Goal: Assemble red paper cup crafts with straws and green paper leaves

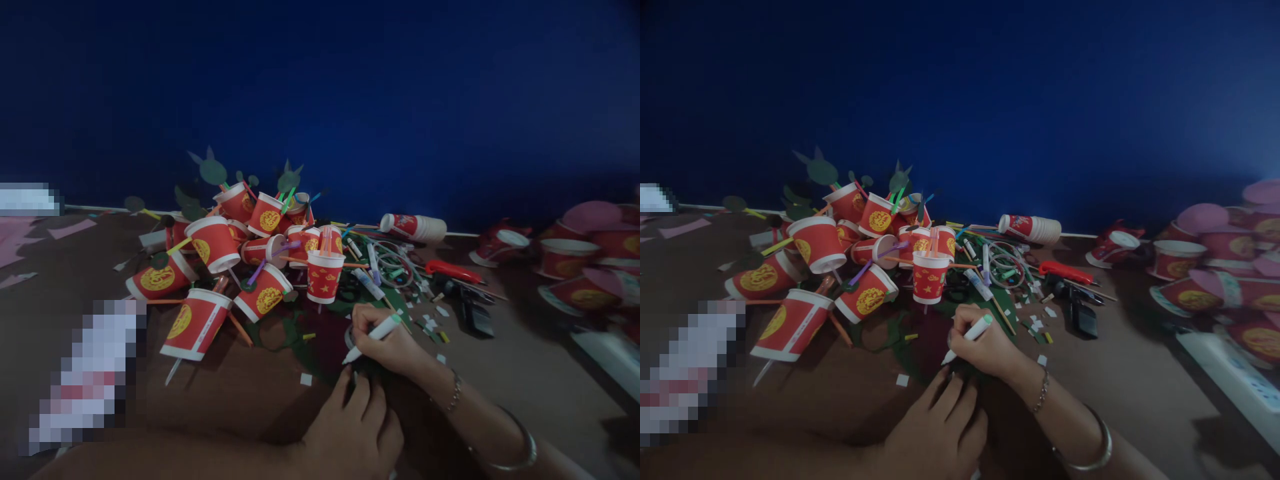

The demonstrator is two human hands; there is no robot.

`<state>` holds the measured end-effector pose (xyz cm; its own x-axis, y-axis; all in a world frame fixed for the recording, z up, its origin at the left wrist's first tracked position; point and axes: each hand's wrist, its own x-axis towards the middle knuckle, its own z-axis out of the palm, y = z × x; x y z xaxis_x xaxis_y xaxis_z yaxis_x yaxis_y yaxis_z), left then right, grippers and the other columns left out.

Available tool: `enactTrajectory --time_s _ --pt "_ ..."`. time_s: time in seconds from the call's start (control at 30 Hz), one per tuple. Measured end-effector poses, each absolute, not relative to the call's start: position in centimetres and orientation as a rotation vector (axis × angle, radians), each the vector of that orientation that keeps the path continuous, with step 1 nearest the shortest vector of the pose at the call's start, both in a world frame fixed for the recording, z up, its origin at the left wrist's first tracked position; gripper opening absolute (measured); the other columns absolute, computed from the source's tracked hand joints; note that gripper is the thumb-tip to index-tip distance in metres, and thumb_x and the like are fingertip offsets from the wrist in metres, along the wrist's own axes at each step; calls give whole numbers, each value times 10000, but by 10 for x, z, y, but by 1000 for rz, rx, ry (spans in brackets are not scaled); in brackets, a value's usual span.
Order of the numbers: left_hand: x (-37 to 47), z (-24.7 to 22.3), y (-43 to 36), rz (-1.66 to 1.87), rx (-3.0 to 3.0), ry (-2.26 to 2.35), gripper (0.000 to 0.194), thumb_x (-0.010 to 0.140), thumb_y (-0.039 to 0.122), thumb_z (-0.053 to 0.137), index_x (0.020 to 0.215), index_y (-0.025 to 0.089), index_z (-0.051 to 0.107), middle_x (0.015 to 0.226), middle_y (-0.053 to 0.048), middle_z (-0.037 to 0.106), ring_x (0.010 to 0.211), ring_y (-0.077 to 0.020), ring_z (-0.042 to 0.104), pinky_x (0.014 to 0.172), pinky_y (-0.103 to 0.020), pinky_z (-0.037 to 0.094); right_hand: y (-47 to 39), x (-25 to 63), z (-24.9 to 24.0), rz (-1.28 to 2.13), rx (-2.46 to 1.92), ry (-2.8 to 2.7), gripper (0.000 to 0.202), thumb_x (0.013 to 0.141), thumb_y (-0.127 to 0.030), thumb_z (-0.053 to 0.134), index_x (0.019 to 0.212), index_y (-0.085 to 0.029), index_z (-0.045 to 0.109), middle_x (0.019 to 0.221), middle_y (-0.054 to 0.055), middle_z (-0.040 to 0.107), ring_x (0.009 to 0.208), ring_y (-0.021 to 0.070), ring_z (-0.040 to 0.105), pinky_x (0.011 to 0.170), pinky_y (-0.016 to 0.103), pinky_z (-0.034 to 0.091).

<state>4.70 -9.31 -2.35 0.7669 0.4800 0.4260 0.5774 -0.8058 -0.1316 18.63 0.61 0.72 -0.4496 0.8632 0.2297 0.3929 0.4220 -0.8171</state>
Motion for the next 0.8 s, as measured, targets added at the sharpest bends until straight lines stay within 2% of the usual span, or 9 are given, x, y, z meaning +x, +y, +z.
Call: enactTrajectory --time_s 0.8 --pt "46 -21 -94 -538 -2713 -845 317 933 358 398 1115 156 561 1139 -133 609 1037 -288 526 904 -470 360 8 188 7 991 -1089 -1965 247 675 -162 506 506 -214 333 534 -40 392 509 104 355 487 252 283"
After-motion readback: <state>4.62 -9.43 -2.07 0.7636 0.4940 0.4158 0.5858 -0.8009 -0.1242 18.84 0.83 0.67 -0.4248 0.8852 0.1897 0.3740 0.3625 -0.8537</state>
